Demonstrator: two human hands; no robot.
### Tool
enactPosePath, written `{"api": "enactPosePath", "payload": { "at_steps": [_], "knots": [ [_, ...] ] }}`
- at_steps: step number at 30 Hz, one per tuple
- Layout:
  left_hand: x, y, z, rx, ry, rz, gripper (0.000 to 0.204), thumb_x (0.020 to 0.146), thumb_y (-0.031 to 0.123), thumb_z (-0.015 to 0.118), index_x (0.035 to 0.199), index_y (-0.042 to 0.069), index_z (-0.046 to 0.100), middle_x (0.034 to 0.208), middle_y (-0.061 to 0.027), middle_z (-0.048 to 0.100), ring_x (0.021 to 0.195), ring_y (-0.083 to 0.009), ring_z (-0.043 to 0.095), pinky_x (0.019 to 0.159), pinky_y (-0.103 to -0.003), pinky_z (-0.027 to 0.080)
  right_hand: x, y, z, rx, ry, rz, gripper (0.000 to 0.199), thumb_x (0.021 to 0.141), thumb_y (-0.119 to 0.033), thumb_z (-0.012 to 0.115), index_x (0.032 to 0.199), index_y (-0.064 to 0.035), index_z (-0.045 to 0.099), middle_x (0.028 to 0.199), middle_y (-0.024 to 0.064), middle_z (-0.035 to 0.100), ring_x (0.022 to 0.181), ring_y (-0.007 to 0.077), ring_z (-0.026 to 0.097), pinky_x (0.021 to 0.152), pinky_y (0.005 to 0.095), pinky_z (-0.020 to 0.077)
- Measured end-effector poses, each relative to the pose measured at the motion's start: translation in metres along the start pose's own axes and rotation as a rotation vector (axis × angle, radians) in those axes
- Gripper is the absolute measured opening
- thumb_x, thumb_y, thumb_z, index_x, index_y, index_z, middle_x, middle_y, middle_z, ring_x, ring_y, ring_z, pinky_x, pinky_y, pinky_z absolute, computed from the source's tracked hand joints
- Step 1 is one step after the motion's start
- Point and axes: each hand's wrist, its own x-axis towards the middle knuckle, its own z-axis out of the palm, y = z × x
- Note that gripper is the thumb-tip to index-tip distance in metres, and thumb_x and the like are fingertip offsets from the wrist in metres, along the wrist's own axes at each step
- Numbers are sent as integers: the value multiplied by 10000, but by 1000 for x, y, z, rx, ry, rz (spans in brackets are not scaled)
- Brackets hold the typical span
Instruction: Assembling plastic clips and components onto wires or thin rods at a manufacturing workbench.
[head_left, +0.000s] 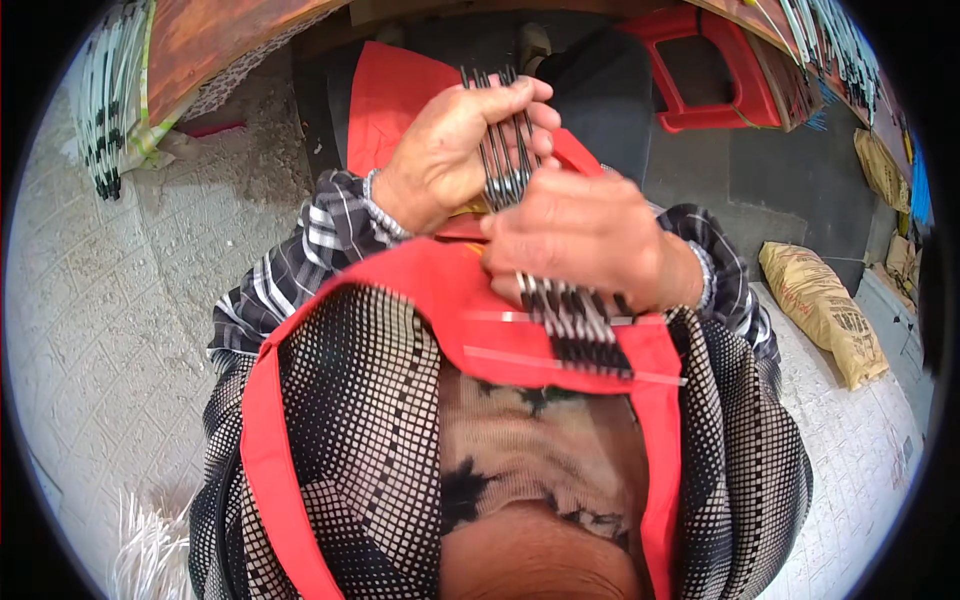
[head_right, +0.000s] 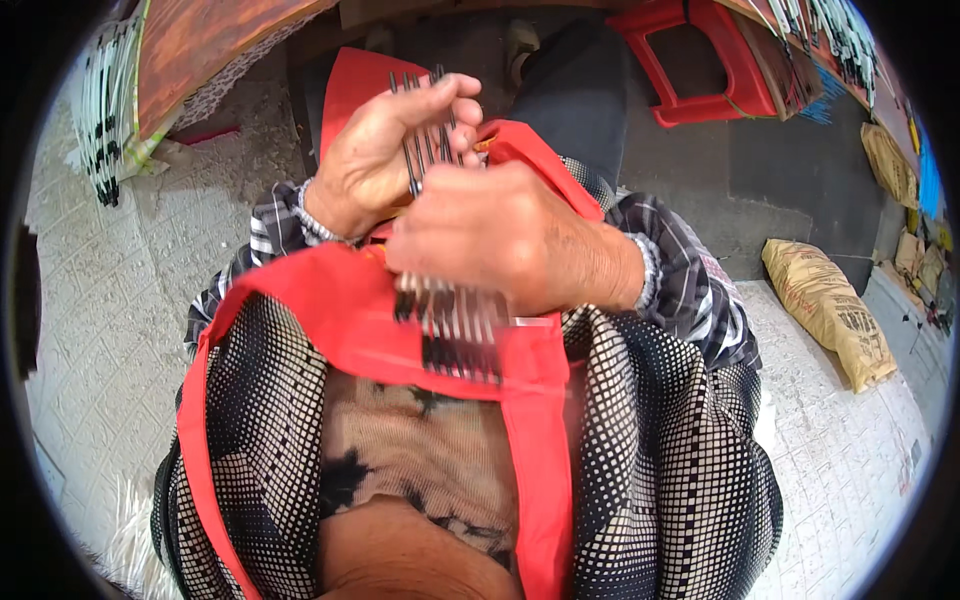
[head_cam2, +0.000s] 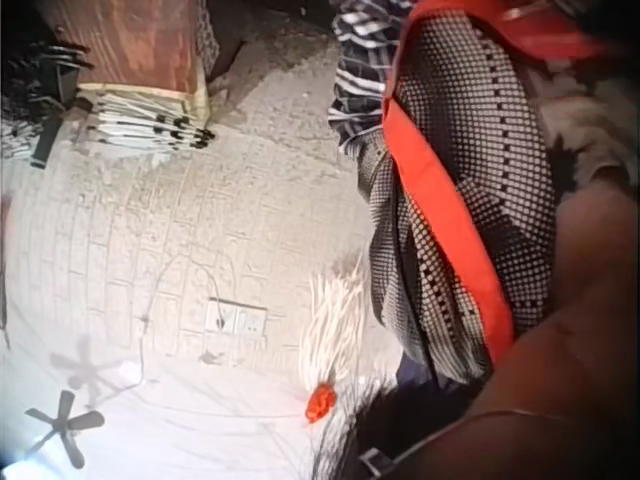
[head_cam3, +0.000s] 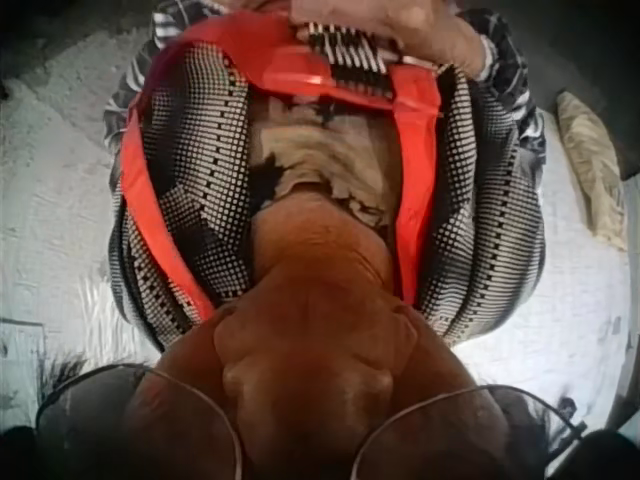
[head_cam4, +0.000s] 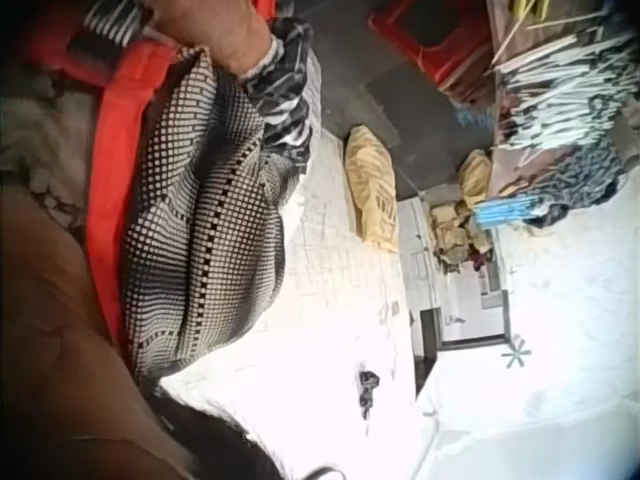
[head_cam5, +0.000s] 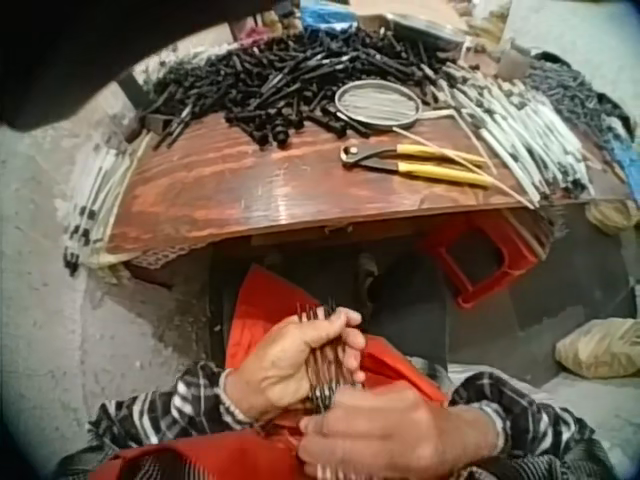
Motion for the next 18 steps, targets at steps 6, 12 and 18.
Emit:
{"api": "enactPosePath", "payload": {
  "at_steps": [6,12,18],
  "knots": [
    [7,34,9,120,30,-12,211,964,166,596,1090,-3,588,939,-136,692,827,-214,687,740,-371,596,29,7,-11,-3,-54,66,179,742,-24,758,892,12,665,784,105,655,662,252,621,620,334,507],
    [-12,11,8,127,132,-28,214,956,170,606,1074,-7,582,933,-149,693,810,-216,692,732,-356,602,18,-11,5,31,-135,96,216,725,-20,751,919,19,664,831,122,658,735,270,635,692,349,514],
    [-23,1,7,121,129,-25,221,965,164,576,1080,-24,564,945,-174,685,814,-241,701,717,-359,611,14,-16,-4,111,-269,125,292,686,-77,736,966,-36,667,814,87,626,786,264,617,674,363,513]
  ]
}}
